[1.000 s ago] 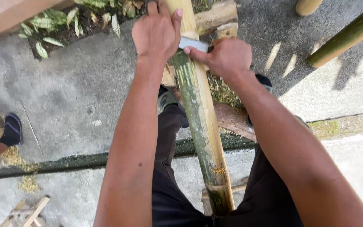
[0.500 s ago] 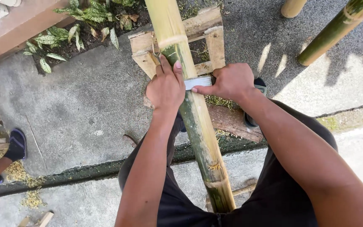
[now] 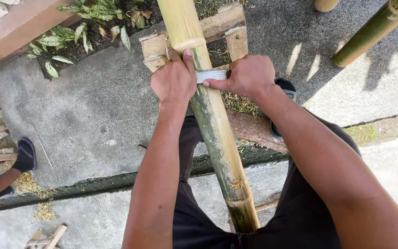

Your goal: The person is using a knife to scrape the outer green layer off a bamboo pole while it rests on a wooden stand.

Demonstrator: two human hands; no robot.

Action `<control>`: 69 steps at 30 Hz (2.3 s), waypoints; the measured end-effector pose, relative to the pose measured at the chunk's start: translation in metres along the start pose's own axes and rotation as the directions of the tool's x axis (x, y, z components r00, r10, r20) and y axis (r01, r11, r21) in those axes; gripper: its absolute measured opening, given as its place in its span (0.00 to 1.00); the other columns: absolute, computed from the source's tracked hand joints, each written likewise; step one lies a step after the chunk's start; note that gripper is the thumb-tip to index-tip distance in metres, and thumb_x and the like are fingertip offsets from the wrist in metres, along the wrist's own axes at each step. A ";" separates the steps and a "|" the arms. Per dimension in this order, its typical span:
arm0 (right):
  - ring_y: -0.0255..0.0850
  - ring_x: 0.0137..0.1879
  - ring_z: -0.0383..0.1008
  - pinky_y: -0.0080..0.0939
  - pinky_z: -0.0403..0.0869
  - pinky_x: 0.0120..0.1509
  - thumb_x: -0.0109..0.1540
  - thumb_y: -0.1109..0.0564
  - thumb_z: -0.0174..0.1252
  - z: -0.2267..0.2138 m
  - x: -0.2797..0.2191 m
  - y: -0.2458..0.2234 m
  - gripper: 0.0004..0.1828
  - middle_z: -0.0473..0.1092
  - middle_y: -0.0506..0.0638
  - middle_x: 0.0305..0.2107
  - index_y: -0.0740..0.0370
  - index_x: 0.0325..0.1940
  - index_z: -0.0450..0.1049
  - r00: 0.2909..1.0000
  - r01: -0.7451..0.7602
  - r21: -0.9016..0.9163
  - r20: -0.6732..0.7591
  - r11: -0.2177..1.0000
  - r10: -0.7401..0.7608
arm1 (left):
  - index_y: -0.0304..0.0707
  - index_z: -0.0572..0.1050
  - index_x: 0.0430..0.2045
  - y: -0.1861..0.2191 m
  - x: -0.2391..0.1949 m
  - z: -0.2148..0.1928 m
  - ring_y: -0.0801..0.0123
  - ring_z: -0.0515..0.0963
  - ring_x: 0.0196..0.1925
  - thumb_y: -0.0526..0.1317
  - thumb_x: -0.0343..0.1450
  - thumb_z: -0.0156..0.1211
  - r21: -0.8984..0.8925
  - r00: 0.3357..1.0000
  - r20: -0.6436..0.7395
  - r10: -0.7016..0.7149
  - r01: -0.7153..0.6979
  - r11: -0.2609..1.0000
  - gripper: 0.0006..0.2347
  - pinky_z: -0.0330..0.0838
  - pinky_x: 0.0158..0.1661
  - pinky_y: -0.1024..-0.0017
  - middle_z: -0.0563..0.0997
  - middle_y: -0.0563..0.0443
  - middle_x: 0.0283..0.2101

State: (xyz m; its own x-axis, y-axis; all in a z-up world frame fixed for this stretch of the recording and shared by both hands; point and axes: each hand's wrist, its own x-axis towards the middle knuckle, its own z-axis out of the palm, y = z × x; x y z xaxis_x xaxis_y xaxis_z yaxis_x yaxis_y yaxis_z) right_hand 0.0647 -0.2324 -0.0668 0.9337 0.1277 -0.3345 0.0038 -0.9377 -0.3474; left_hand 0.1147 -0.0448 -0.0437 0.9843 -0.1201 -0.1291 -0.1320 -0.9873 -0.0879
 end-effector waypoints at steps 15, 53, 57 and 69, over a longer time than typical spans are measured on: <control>0.43 0.25 0.76 0.45 0.72 0.29 0.50 0.04 0.43 -0.008 0.020 -0.011 0.53 0.71 0.49 0.13 0.55 0.19 0.80 0.993 -0.120 0.085 -0.010 0.989 0.121 | 0.26 0.72 0.56 -0.005 0.042 -0.007 0.66 0.77 0.12 0.56 0.79 0.31 0.091 0.999 0.019 0.051 -0.053 0.994 0.29 0.68 0.14 0.64 0.76 0.54 0.13; 0.46 0.25 0.77 0.47 0.74 0.31 0.51 0.04 0.46 -0.001 0.017 0.008 0.52 0.71 0.51 0.13 0.54 0.18 0.81 0.996 0.007 0.048 -0.088 0.999 -0.002 | 0.24 0.70 0.59 -0.002 0.023 0.000 0.66 0.76 0.12 0.56 0.80 0.29 0.059 0.995 -0.084 0.053 -0.048 0.997 0.30 0.67 0.14 0.66 0.79 0.50 0.17; 0.44 0.24 0.77 0.46 0.74 0.30 0.50 0.04 0.45 0.006 0.017 0.001 0.52 0.71 0.49 0.12 0.54 0.20 0.81 0.998 -0.026 0.082 -0.055 0.996 0.031 | 0.26 0.70 0.60 -0.006 0.032 0.004 0.68 0.70 0.09 0.56 0.81 0.27 0.083 0.999 0.016 0.051 -0.053 0.995 0.30 0.59 0.13 0.64 0.73 0.59 0.11; 0.43 0.22 0.75 0.45 0.72 0.27 0.51 0.04 0.46 0.006 0.029 -0.001 0.52 0.67 0.47 0.10 0.54 0.19 0.79 0.994 -0.081 0.109 -0.066 0.991 0.088 | 0.23 0.67 0.60 -0.003 0.049 -0.008 0.66 0.74 0.10 0.57 0.79 0.27 0.148 0.996 0.024 0.088 -0.090 0.985 0.32 0.66 0.14 0.65 0.72 0.55 0.09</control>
State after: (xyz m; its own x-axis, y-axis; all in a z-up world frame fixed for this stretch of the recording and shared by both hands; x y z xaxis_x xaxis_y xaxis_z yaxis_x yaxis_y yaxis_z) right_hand 0.0894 -0.2258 -0.0818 0.9520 0.0229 -0.3052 -0.1105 -0.9043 -0.4124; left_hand 0.1647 -0.0484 -0.0420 0.9659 -0.2038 -0.1595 -0.2362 -0.9461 -0.2216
